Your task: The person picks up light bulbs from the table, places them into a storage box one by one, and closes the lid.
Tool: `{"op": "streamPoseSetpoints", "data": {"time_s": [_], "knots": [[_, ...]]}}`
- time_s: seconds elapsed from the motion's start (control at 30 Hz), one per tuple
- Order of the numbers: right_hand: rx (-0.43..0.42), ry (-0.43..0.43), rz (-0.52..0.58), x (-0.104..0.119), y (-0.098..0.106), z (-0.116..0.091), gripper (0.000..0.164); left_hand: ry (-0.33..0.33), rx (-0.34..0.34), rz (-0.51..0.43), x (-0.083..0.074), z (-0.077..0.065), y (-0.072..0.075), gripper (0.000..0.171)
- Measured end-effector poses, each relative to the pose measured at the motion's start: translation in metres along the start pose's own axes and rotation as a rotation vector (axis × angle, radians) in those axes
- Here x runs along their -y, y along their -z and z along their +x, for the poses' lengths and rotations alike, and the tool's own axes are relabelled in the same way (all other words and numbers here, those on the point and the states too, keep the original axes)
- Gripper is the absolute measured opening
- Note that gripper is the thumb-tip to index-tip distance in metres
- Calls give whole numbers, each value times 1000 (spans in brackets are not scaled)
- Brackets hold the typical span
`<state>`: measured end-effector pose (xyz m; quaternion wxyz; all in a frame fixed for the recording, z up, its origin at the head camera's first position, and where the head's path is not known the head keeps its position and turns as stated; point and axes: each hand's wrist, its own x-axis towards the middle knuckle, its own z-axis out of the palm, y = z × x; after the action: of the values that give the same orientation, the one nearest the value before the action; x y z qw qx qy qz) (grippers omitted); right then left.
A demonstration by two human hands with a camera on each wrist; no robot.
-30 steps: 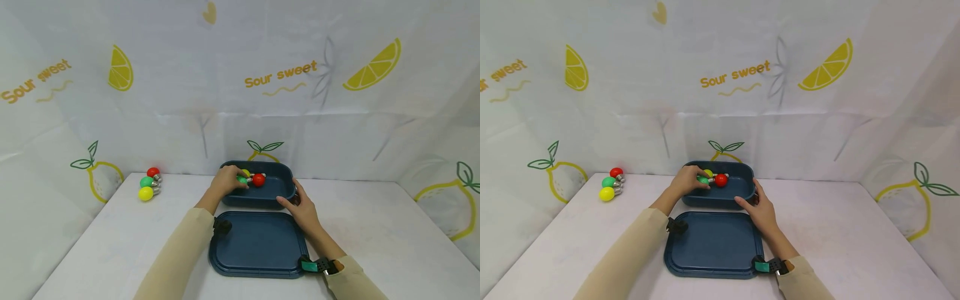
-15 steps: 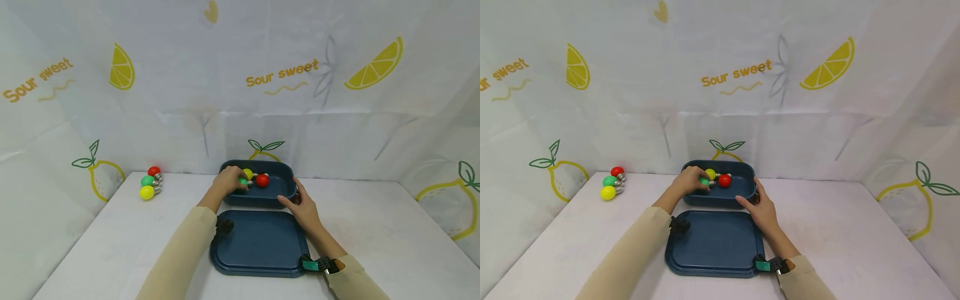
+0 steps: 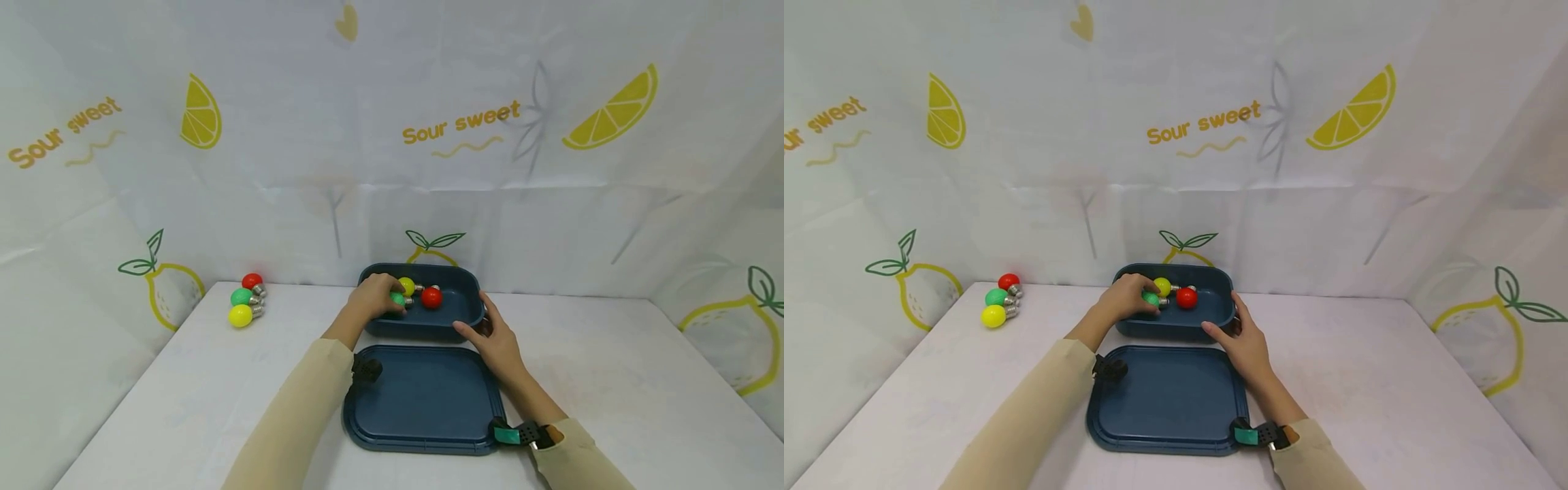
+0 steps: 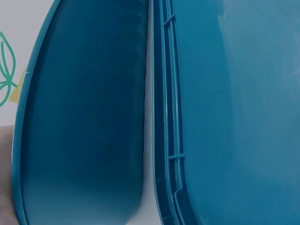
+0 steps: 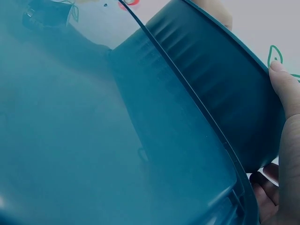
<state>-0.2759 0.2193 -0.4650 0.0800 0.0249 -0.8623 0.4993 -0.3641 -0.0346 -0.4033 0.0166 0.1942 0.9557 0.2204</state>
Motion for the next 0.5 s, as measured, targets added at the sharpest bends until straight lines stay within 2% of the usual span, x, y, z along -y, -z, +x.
{"op": "streamPoseSetpoints", "data": {"time_s": [0.27,0.4,0.5], "knots": [[5,5,-6,-2,-2,0,93,-40,15,-40,5,-3,5,46],[2,1,-11,-1,-2,0,93,-85,1,-26,5,-7,18,40],[-1,-6,-21,0,1,0,93,-117,-37,-18,7,-14,32,39]]}}
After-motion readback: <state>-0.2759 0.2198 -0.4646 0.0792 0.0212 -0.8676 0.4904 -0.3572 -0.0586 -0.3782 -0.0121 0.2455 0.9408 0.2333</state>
